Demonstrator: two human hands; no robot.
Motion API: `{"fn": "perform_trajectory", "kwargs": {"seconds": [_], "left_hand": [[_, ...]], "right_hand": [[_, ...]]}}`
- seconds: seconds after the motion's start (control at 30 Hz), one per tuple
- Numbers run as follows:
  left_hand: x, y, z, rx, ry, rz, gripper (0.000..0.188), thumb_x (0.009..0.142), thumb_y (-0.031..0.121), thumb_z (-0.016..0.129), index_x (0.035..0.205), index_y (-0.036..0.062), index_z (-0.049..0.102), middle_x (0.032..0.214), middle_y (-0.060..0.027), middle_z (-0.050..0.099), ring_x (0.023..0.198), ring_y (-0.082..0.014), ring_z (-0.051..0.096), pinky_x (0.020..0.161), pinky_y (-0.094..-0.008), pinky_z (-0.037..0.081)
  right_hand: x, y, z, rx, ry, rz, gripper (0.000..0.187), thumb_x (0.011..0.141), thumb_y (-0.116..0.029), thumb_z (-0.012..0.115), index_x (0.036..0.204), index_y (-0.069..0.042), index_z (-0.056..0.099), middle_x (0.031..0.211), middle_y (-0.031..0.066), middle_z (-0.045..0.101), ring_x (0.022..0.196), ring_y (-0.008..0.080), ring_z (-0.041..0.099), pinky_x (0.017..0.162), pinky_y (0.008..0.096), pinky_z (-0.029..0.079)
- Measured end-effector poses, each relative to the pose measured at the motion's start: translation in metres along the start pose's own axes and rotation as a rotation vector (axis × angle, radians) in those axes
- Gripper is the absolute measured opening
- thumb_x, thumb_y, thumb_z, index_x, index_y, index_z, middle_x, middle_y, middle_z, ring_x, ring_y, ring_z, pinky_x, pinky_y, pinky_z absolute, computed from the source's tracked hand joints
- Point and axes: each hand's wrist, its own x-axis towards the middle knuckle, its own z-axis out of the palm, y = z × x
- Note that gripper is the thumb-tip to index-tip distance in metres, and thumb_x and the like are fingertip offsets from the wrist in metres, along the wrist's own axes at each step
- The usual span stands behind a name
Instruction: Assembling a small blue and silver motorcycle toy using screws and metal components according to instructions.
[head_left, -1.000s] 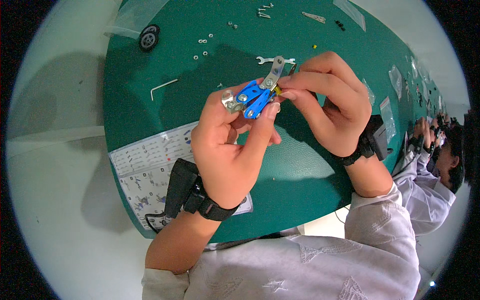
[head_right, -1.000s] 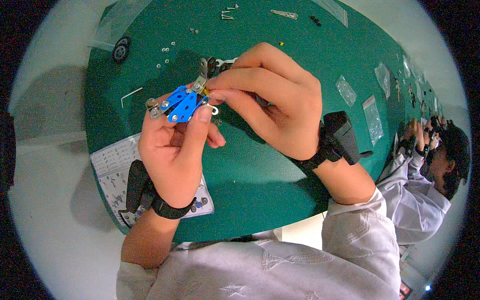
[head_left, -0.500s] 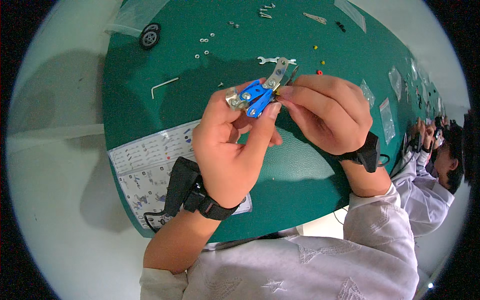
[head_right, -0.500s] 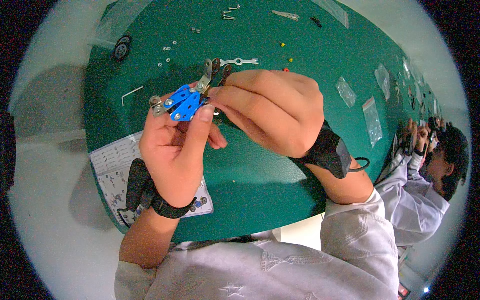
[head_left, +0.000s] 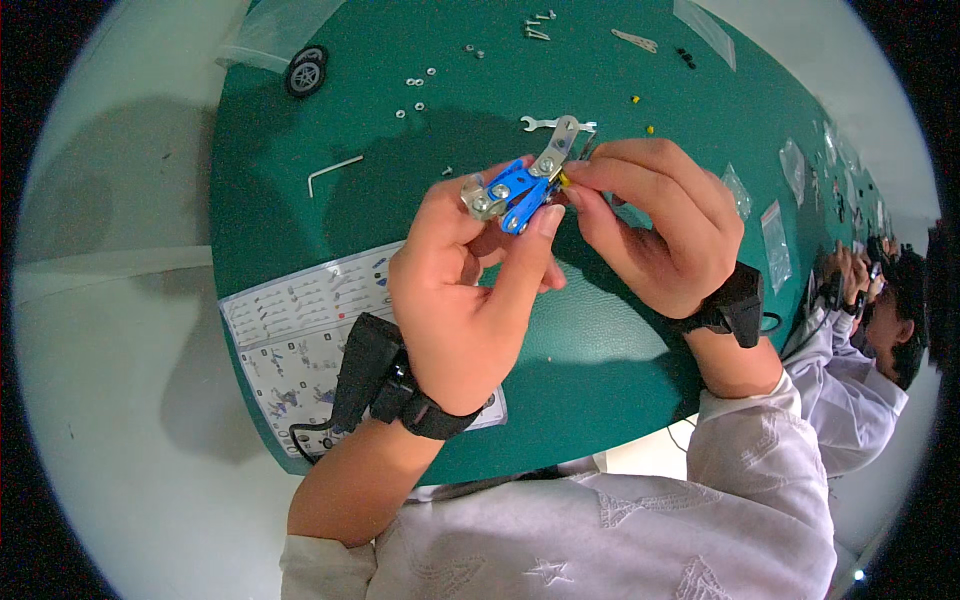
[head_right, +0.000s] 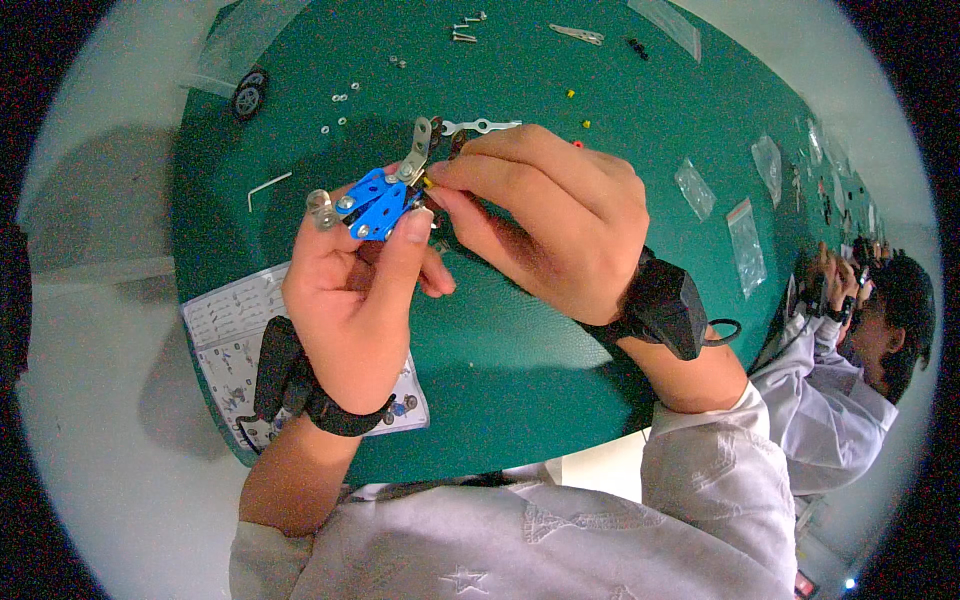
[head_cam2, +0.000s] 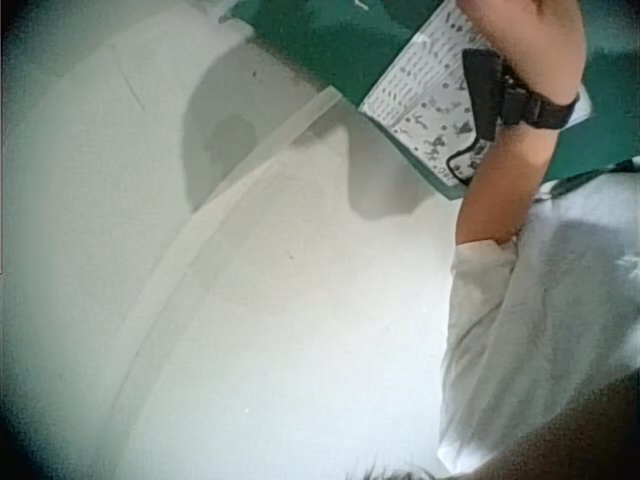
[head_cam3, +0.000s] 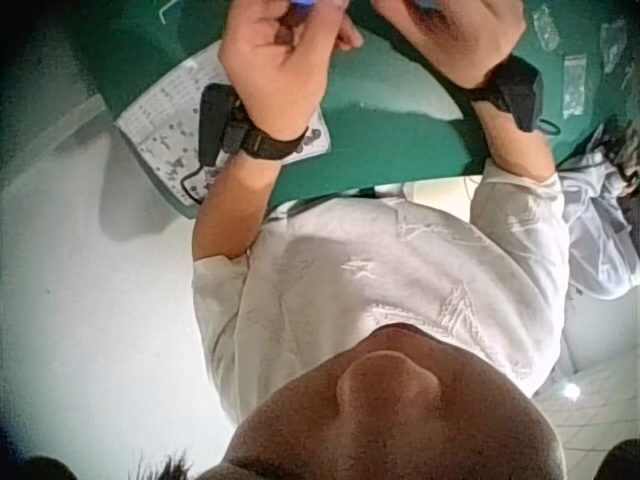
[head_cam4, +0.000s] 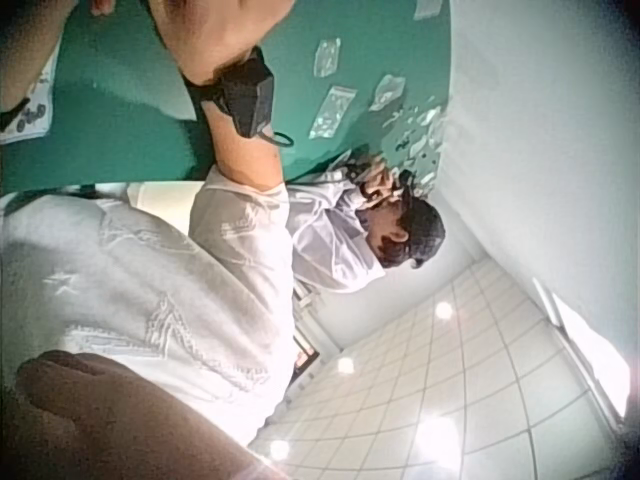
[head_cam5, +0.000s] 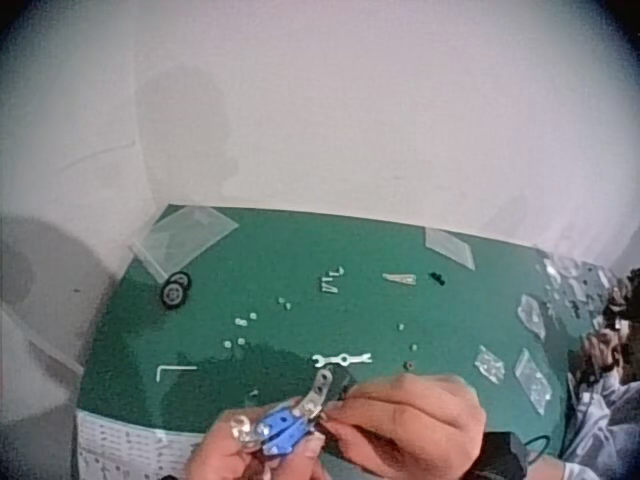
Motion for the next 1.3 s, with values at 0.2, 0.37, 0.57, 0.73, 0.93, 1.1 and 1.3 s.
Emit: {"fn": "perform_trajectory", "kwargs": {"seconds": [0.2, 0.37, 0.57, 0.73, 0.93, 1.1, 1.3], "left_hand": [[-0.001, 0.003, 0.003, -0.027, 0.012, -0.010, 0.026, 0.095, 0.002, 0.061, 0.120, -0.0034, 0.056, 0.093, -0.0083, 0.068, 0.060, -0.0113, 0.063, 0.052, -0.0231, 0.050], [-0.002, 0.003, 0.003, -0.020, 0.014, -0.012, 0.029, 0.095, 0.002, 0.060, 0.123, -0.0038, 0.055, 0.094, -0.0086, 0.068, 0.060, -0.0111, 0.063, 0.052, -0.0232, 0.050], [-0.001, 0.000, 0.002, 0.035, 0.016, 0.054, 0.029, 0.094, 0.000, 0.061, 0.121, -0.0036, 0.054, 0.094, -0.0094, 0.068, 0.061, -0.0108, 0.063, 0.053, -0.0224, 0.051], [-0.001, -0.001, 0.000, 0.140, 0.001, 0.143, 0.030, 0.092, 0.000, 0.063, 0.121, -0.0034, 0.053, 0.093, -0.0095, 0.068, 0.062, -0.0112, 0.064, 0.054, -0.0228, 0.053], [0.000, 0.001, 0.000, 0.109, -0.010, 0.125, 0.030, 0.092, 0.000, 0.064, 0.120, -0.0030, 0.053, 0.094, -0.0101, 0.069, 0.064, -0.0115, 0.065, 0.055, -0.0231, 0.053], [0.000, 0.000, -0.001, 0.088, -0.021, 0.143, 0.030, 0.092, 0.000, 0.064, 0.120, -0.0029, 0.052, 0.096, -0.0118, 0.070, 0.065, -0.0120, 0.065, 0.057, -0.0235, 0.053], [0.001, 0.000, -0.003, 0.131, -0.030, 0.148, 0.028, 0.093, -0.001, 0.062, 0.119, -0.0032, 0.052, 0.096, -0.0135, 0.070, 0.069, -0.0135, 0.067, 0.059, -0.0239, 0.054]], "right_hand": [[0.001, -0.002, -0.003, 0.055, -0.012, 0.030, 0.021, 0.073, -0.005, 0.080, 0.092, -0.008, 0.070, 0.086, 0.0073, 0.068, 0.069, 0.0208, 0.069, 0.055, 0.0292, 0.054], [0.000, 0.000, -0.004, 0.036, -0.021, -0.003, 0.022, 0.072, -0.006, 0.080, 0.092, -0.008, 0.071, 0.086, 0.0065, 0.068, 0.068, 0.0198, 0.068, 0.054, 0.0287, 0.053], [0.001, 0.000, -0.007, -0.034, -0.047, -0.094, 0.024, 0.072, -0.006, 0.080, 0.094, -0.008, 0.071, 0.086, 0.0059, 0.068, 0.067, 0.0196, 0.067, 0.053, 0.0282, 0.053], [0.003, -0.003, -0.008, 0.173, -0.070, 0.109, 0.021, 0.077, -0.004, 0.078, 0.096, -0.006, 0.071, 0.088, 0.0077, 0.069, 0.070, 0.0184, 0.067, 0.056, 0.0261, 0.052], [0.000, 0.003, -0.001, 0.384, -0.002, 0.234, 0.014, 0.080, -0.002, 0.076, 0.094, -0.002, 0.072, 0.089, 0.0095, 0.070, 0.074, 0.0148, 0.067, 0.060, 0.0247, 0.053], [-0.002, 0.002, -0.002, 0.407, -0.035, 0.321, 0.015, 0.079, -0.001, 0.077, 0.093, -0.001, 0.072, 0.091, 0.0109, 0.070, 0.072, 0.0140, 0.067, 0.060, 0.0227, 0.052], [-0.003, 0.006, 0.005, 0.662, 0.050, 0.405, 0.037, 0.080, 0.007, 0.072, 0.115, 0.006, 0.061, 0.100, 0.0147, 0.067, 0.079, 0.0155, 0.066, 0.064, 0.0228, 0.055]]}}
